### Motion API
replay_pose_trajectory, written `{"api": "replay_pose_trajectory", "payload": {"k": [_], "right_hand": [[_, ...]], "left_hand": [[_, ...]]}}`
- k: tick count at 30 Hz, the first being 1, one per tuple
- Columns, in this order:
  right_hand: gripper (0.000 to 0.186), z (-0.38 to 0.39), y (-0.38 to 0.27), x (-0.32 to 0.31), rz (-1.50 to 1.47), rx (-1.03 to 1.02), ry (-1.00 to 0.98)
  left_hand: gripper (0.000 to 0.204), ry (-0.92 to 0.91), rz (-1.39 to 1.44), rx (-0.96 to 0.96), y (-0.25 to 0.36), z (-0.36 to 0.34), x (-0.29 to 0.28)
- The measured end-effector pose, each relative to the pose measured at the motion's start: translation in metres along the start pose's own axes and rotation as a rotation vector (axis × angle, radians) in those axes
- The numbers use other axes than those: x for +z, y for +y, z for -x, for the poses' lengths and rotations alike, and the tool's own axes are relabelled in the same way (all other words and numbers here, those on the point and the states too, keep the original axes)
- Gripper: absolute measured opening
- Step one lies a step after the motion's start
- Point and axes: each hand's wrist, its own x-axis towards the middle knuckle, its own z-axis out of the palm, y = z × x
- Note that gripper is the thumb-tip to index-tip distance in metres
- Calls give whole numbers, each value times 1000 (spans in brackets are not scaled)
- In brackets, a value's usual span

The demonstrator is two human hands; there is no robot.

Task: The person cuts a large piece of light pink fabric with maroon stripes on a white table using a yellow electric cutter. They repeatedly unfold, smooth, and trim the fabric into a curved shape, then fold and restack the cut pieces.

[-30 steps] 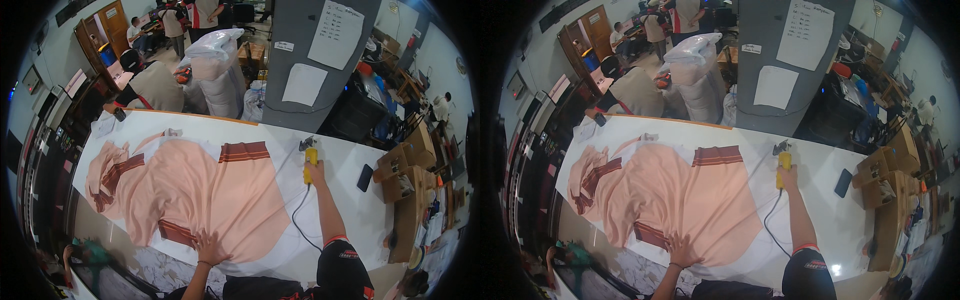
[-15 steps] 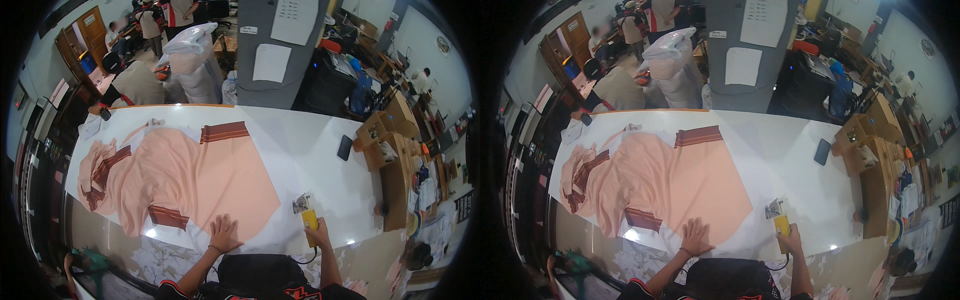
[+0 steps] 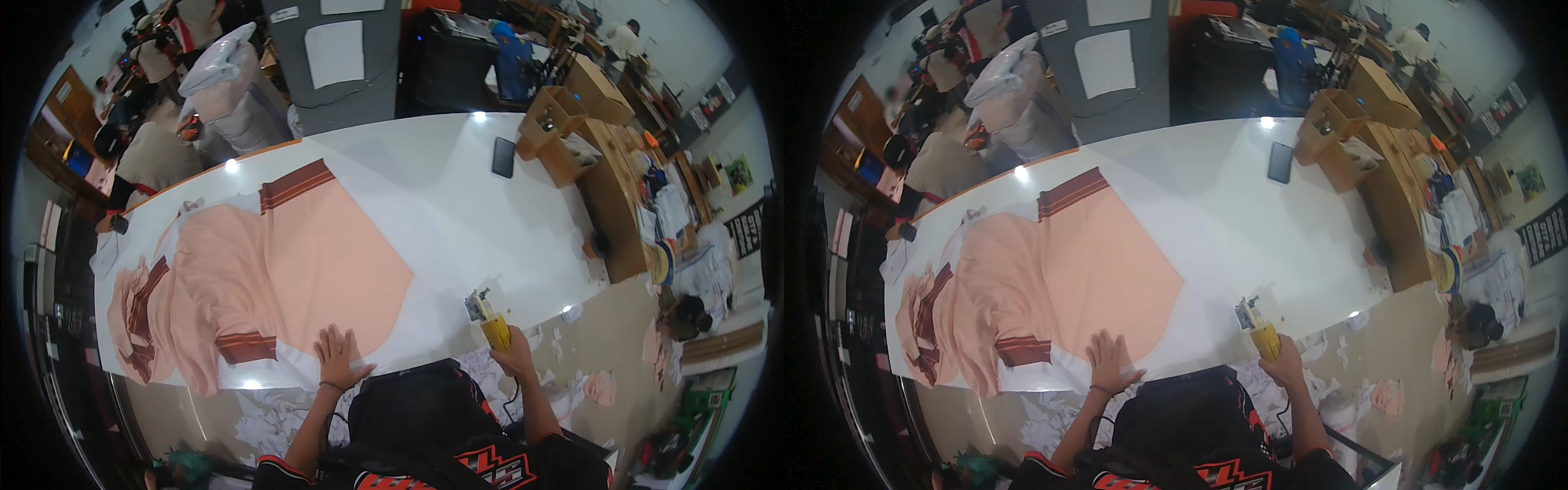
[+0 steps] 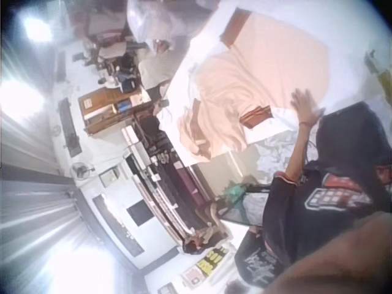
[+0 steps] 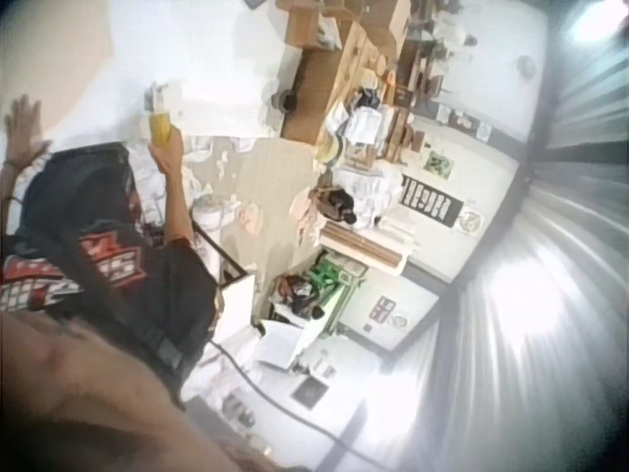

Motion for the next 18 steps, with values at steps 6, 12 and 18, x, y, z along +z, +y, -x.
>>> {"api": "replay_pose_trajectory", "payload": {"k": [6,12,18], "right_hand": [[70,43,10,-2,51,8,-53],[74,64,13,15,87,38,-125],[75,56,-1,20,136,82,-164]], "left_hand": [[110,24,34,24,3,5,4],[96,228,46,79,-11,6,17],[87,326,-30,130,-16,6,19]]}}
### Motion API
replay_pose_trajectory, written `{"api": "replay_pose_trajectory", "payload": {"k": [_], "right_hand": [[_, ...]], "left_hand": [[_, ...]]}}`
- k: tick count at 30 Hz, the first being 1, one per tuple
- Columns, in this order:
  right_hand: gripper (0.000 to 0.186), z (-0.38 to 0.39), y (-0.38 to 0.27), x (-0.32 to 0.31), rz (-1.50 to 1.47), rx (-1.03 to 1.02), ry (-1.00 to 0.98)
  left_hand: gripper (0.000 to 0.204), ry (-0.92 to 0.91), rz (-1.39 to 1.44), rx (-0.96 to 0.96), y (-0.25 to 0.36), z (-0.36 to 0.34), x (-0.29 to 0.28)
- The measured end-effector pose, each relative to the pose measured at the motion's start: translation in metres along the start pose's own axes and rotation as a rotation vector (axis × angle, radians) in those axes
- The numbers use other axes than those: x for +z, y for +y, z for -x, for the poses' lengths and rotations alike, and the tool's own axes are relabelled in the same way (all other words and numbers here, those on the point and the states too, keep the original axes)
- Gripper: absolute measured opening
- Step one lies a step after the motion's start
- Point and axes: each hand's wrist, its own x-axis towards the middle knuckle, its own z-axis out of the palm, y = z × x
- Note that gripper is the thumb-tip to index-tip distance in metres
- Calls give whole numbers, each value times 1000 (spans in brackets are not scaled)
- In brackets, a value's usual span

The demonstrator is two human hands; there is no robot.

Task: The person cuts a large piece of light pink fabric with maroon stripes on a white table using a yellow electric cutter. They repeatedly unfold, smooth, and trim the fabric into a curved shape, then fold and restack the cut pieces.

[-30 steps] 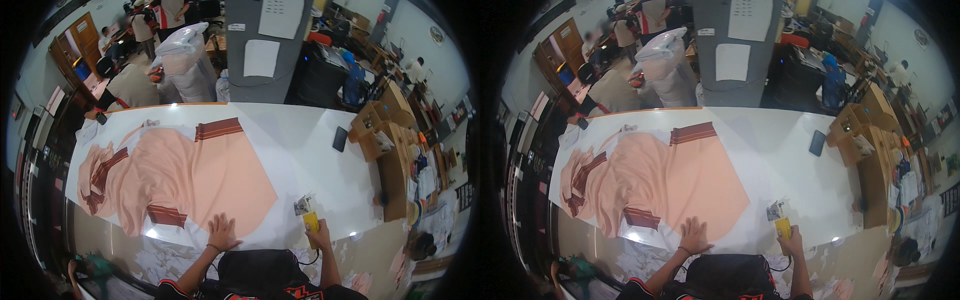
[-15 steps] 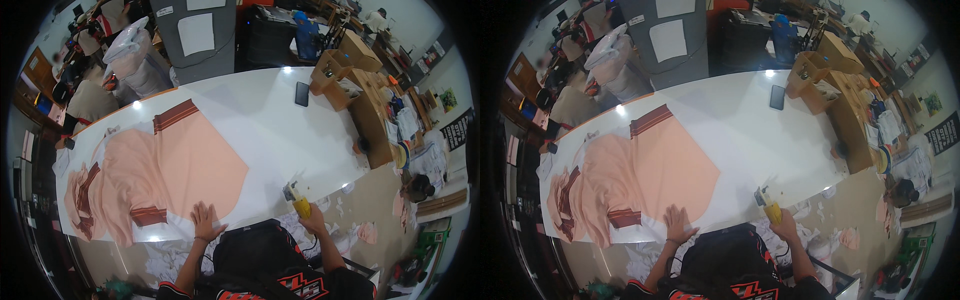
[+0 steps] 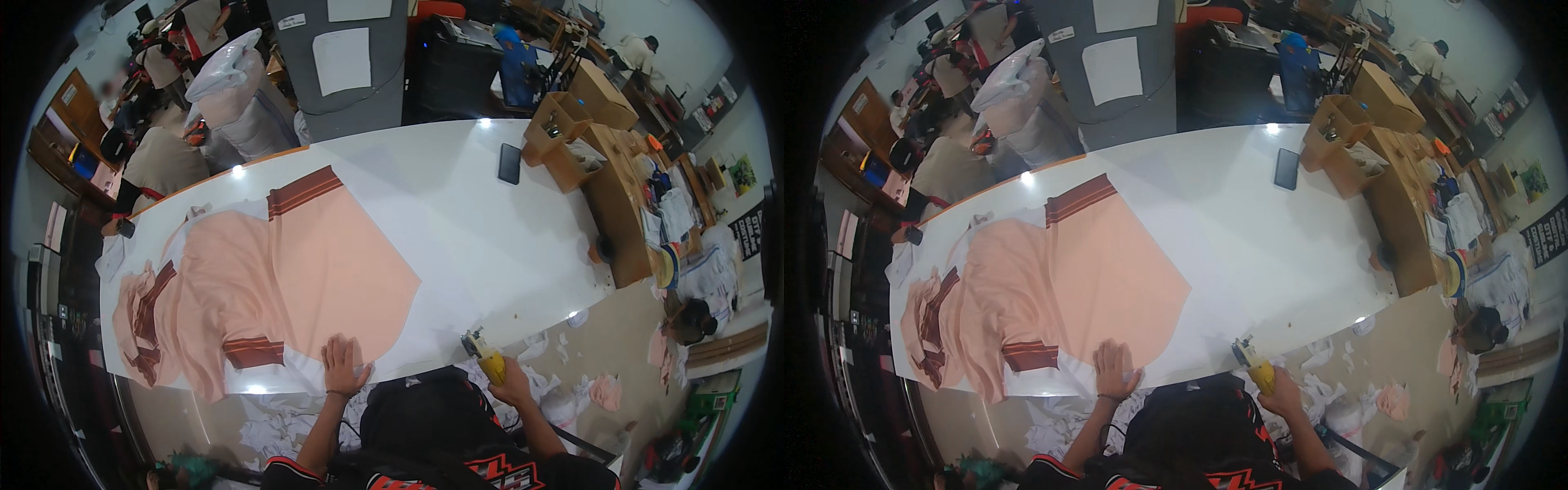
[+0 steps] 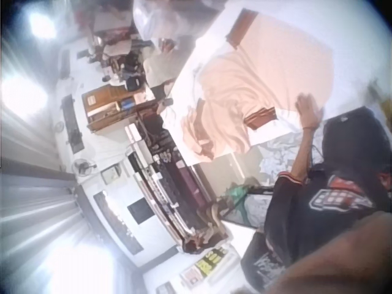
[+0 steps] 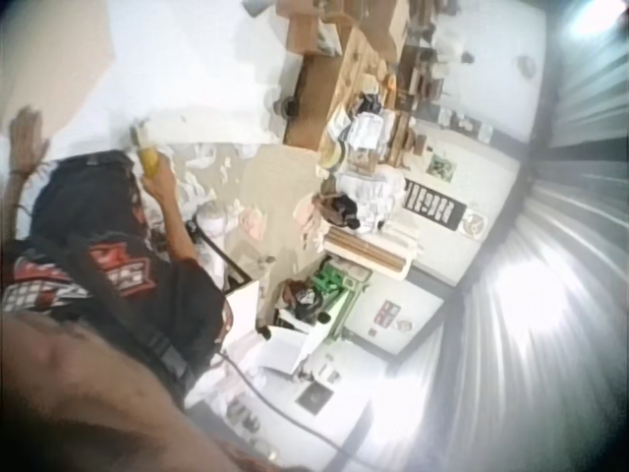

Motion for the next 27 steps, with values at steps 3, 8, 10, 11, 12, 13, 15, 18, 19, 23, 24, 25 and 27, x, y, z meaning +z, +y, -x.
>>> {"api": "replay_pose_trajectory", "payload": {"k": [3,8,10,11,12,13,15,18,19,23,24,25,27], "right_hand": [[74,-1,-4,-2,17,-20,22],[72,-3,-6,-2,42,-34,19],[73,-3,-7,-1,49,-43,21],[73,-4,-7,-1,51,-50,27],[74,-5,-7,0,57,-54,38],[75,-6,-8,0,61,-43,16],[77,-7,-9,-1,83,-7,-15],[78,-7,-10,-2,96,7,-22],[78,-8,-11,-2,95,12,-30],[76,-9,-13,-2,101,30,-43],[75,-9,-13,-2,103,31,-42],[76,-9,-14,-2,103,33,-46],[78,-10,-16,-3,108,35,-36]], "left_hand": [[82,18,10,5,2,0,-3],[77,44,44,-1,2,-1,-5],[76,48,61,-4,1,0,-4],[76,61,43,14,1,0,-3],[76,70,39,19,0,1,-2],[76,90,49,22,-1,1,-1],[75,100,16,41,-1,1,0],[73,59,25,16,-2,2,1],[72,27,49,-20,-2,2,1],[71,93,41,22,-1,2,1],[70,101,39,29,-1,2,0],[70,113,50,25,-2,1,1],[72,118,44,47,-2,1,1]]}}
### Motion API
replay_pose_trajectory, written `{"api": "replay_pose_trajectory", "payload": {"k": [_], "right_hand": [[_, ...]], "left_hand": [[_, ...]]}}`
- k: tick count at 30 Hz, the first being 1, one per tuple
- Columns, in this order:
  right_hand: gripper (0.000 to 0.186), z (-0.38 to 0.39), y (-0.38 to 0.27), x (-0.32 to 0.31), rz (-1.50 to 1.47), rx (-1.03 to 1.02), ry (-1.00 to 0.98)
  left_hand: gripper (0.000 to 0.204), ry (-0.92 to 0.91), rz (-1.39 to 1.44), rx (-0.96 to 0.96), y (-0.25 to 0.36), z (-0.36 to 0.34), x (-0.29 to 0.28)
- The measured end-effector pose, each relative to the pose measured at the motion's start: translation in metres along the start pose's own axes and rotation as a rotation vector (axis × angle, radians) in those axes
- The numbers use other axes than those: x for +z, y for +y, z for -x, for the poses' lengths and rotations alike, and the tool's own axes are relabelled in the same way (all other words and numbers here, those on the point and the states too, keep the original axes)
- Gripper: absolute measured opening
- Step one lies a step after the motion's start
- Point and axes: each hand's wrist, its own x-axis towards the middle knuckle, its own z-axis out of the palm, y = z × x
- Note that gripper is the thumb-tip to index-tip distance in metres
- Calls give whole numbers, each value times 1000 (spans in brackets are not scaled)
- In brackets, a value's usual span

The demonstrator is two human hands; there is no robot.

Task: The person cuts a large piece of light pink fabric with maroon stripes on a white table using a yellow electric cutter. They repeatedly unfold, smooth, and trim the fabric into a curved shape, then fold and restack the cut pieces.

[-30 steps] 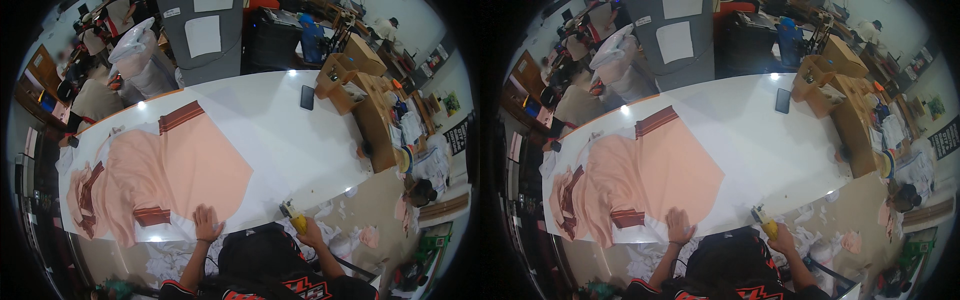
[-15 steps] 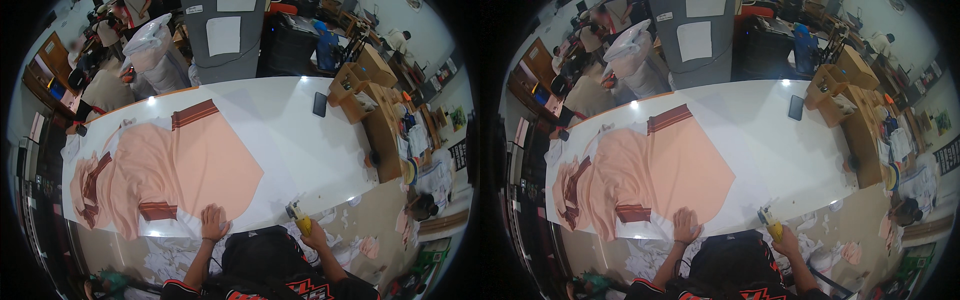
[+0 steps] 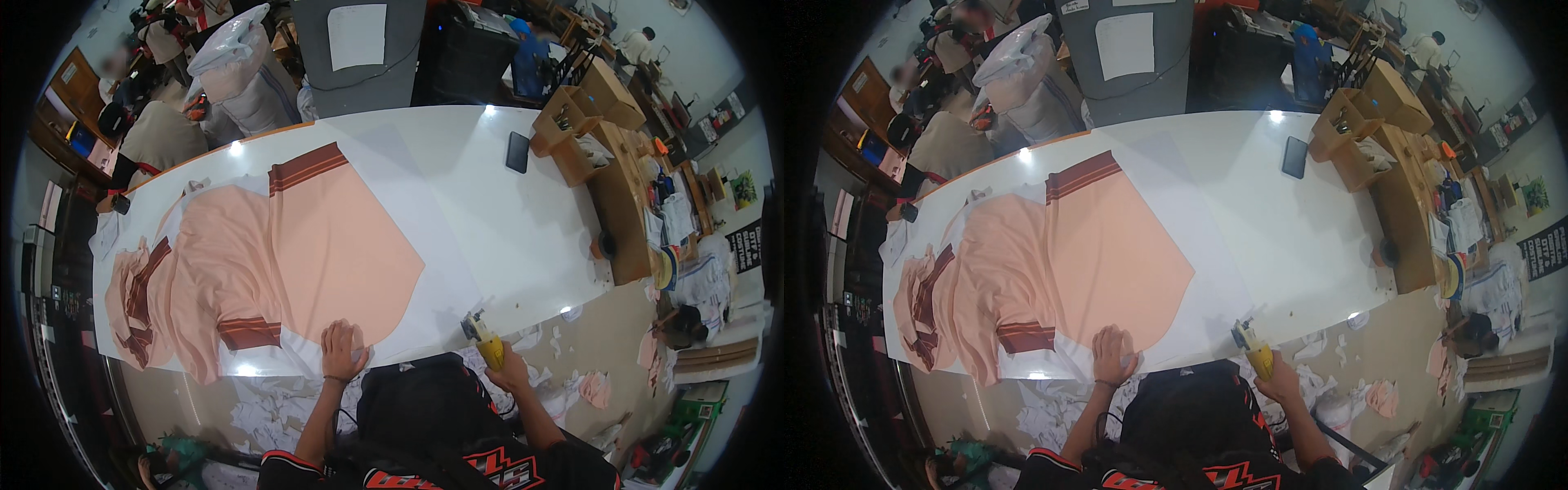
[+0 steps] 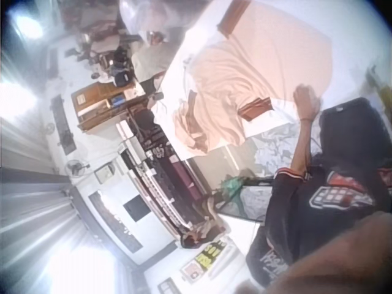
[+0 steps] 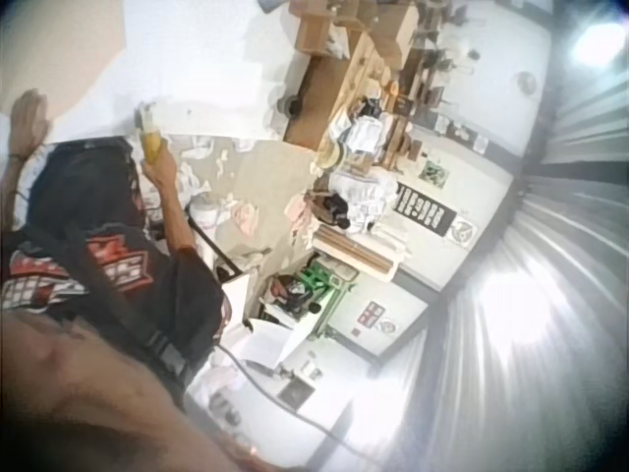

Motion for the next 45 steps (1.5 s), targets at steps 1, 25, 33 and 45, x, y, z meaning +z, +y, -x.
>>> {"api": "replay_pose_trajectory", "payload": {"k": [1,25,33,45], "right_hand": [[78,-1,-1,0,-2,-1,-1],[62,-75,-61,-16,68,-54,41],[65,-118,-109,-34,113,-88,22],[69,-152,-161,-49,117,-87,-66]], "left_hand": [[73,4,14,-5,0,0,0],[69,51,63,-22,0,-2,-3],[65,43,63,-34,1,-3,-5],[70,57,66,-44,-2,-3,-5]]}}
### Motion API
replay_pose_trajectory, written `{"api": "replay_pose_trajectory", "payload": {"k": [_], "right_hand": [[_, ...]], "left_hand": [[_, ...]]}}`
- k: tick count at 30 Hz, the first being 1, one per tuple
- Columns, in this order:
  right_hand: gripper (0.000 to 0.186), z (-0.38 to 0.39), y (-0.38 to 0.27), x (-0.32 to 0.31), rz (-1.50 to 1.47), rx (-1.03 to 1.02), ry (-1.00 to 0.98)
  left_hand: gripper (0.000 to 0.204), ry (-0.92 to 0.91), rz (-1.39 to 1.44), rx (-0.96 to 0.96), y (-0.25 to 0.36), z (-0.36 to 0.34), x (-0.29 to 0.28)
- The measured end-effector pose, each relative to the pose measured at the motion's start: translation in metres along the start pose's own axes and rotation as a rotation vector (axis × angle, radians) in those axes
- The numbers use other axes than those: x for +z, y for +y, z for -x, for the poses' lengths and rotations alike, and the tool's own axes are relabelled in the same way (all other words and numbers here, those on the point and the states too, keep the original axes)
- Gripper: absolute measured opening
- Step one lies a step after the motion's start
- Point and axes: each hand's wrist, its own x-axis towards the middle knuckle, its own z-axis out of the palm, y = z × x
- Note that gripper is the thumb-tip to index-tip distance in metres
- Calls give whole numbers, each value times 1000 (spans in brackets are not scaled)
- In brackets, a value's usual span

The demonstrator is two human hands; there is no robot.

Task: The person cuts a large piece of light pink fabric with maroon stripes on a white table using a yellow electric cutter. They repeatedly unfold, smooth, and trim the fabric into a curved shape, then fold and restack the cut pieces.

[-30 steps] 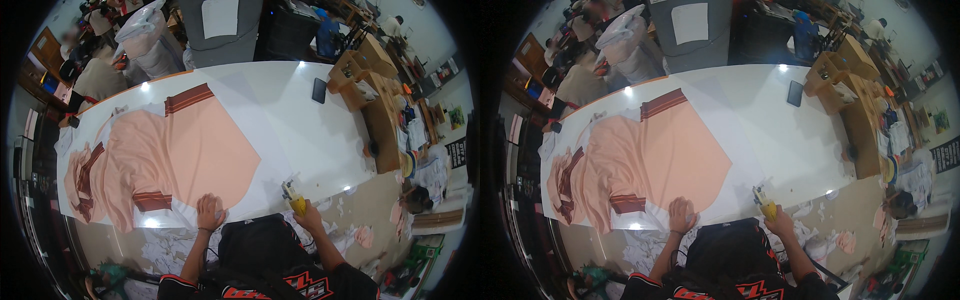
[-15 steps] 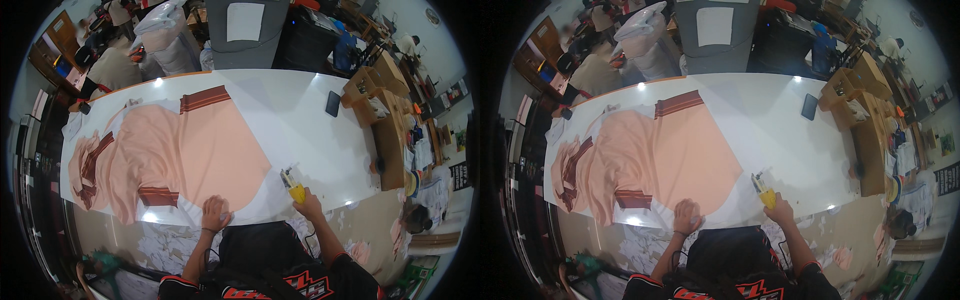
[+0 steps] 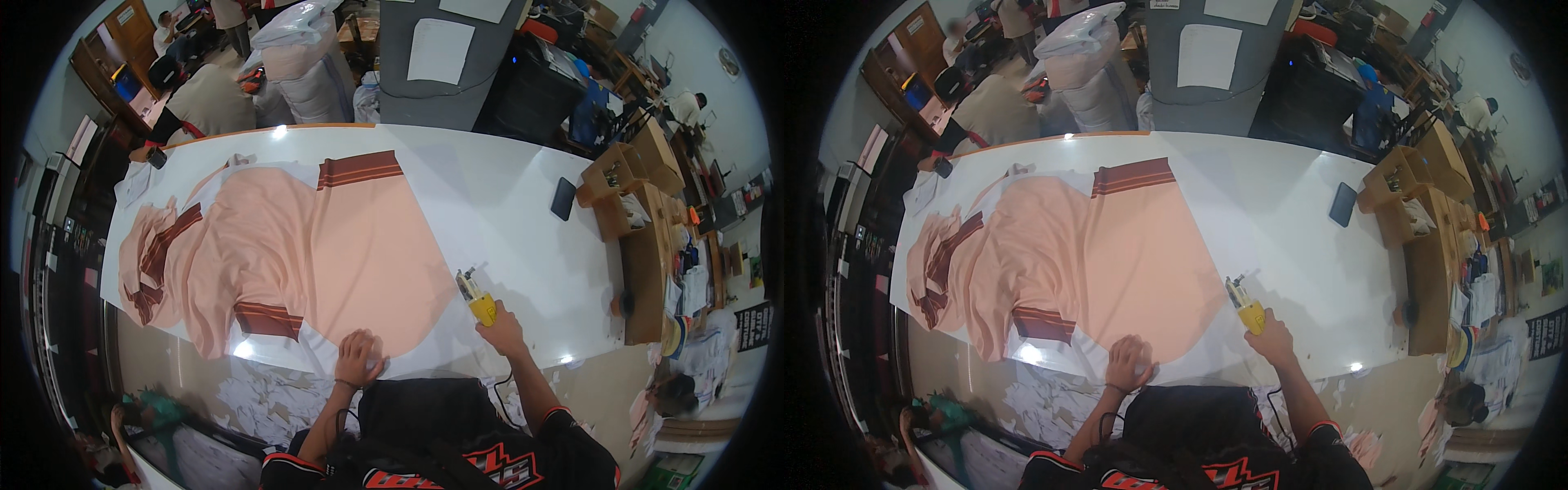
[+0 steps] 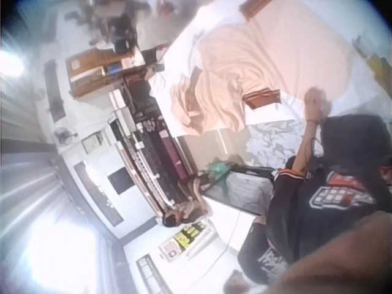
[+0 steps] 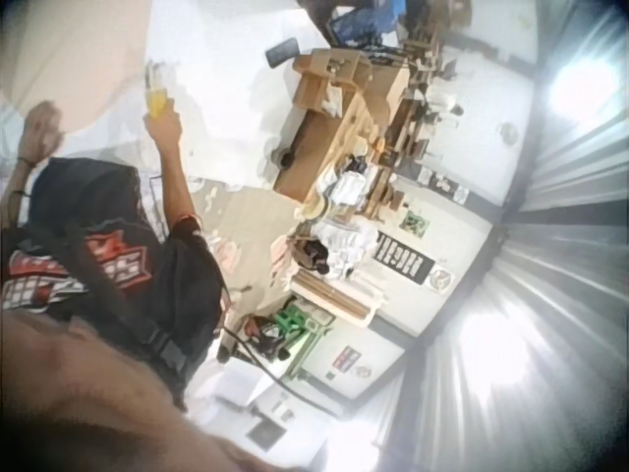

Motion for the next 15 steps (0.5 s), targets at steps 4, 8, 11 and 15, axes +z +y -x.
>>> {"api": "replay_pose_trajectory", "payload": {"k": [4,8,11,15], "right_hand": [[70,-15,-9,2,7,-28,27],[68,-38,-24,3,41,-34,46],[67,-57,-39,1,49,-40,35],[73,-80,-58,-6,26,-47,18]], "left_hand": [[60,-10,-15,-19,2,0,-3],[59,-40,1,-31,2,-2,-5],[57,-52,3,-39,2,-2,-7],[55,-65,0,-43,1,-4,-9]]}}
